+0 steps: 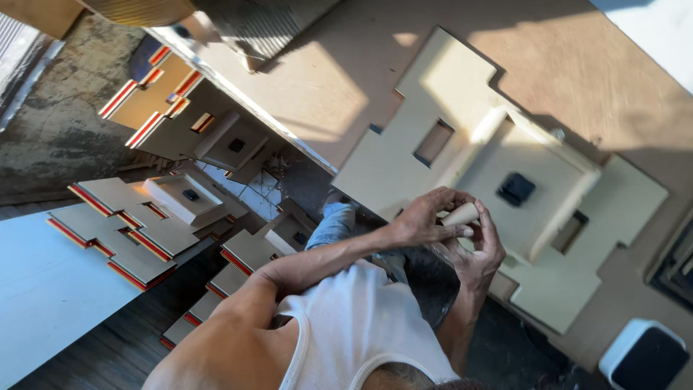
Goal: The person assembles wooden picture frames at a workbench. They fit a panel into a frame, press paper tape strips along the frame's back edges by hand, position a small hardware piece, and rub a sanding block over a frame surface. They also carry a frame across the workshop and stack finished frames.
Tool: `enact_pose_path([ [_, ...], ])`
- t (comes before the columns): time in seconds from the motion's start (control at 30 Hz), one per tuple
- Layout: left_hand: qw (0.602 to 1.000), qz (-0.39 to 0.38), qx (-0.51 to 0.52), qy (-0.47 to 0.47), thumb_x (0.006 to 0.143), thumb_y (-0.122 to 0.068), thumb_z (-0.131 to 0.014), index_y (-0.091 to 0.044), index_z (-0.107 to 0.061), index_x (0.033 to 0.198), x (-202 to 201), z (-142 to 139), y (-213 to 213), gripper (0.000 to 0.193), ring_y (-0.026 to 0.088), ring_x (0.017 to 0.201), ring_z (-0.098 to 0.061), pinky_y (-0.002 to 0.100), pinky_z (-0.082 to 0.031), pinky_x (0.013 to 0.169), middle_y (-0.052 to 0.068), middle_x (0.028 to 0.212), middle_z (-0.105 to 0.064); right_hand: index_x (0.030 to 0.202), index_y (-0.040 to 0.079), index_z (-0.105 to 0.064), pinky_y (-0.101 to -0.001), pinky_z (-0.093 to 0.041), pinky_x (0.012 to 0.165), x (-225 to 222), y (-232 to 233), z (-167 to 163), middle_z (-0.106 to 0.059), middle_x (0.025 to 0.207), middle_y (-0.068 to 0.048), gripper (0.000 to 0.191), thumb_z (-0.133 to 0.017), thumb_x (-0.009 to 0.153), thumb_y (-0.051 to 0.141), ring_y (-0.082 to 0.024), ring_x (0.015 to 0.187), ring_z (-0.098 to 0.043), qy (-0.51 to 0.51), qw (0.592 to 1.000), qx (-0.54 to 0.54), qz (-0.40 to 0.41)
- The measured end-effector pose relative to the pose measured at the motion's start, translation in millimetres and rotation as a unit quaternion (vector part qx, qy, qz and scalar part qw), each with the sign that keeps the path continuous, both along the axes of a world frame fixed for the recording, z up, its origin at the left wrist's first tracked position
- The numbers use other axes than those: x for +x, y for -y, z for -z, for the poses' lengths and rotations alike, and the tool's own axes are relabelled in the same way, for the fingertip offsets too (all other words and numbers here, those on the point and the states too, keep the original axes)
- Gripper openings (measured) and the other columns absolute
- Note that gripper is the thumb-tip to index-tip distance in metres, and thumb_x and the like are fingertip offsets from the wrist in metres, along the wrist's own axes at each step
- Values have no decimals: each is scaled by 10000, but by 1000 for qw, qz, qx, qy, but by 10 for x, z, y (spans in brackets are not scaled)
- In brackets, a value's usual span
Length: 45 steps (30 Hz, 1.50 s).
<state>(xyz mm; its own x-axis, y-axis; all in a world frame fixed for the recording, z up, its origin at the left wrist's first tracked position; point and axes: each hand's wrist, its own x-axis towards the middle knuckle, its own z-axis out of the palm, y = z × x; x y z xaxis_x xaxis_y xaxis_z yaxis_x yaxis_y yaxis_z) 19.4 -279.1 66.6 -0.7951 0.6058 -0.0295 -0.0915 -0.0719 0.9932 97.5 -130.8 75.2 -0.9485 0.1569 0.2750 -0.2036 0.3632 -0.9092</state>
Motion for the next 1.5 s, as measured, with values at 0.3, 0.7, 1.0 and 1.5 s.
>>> enact_pose_path([
  [0.3, 962, 259, 41, 73, 733, -159, -958, -48, -555, 1356, 1022, 10, -1356, 750, 246, 1233, -639, 423, -621, 978, 98, 1277, -648, 1517, -61, -466, -409, -576, 1091, 1879, -1338, 410, -603, 1434, -196, 885, -928, 785, 124, -305, 1278, -648, 21, 947, -302, 112],
  [0.7, 893, 423, 100, 113, 835, -73, -897, -49, -525, 1450, 2169, 79, -2726, 719, 200, 1256, -636, 390, -571, 1126, 91, 1335, -633, 1492, -22, -489, -429, -634, 1076, 3307, -2115, 180, -560, 1449, -149, 809, -906, 801, 37, -293, 1290, -667, -73, 935, -209, 276],
  [1.0, 839, 489, 110, 214, 865, 188, -741, -149, -440, 1327, 2170, 276, -3461, 646, 171, 1161, -628, 308, -566, 971, 46, 1232, -555, 1385, -96, -571, -324, -650, 868, 3476, -2415, 220, -632, 1288, -165, 600, -833, 852, -14, -199, 1073, -690, -10, 883, -309, 352],
  [1.5, 879, 347, -15, -328, 862, -103, -879, -112, -639, 1271, 1849, 925, -5790, 474, 368, 1095, -655, 469, -564, 939, 154, 1185, -658, 1219, -45, -571, -257, -618, 490, 2798, -4128, 588, -700, 814, -100, 469, -752, 790, -103, -127, 642, -713, 36, 739, -238, 629],
])
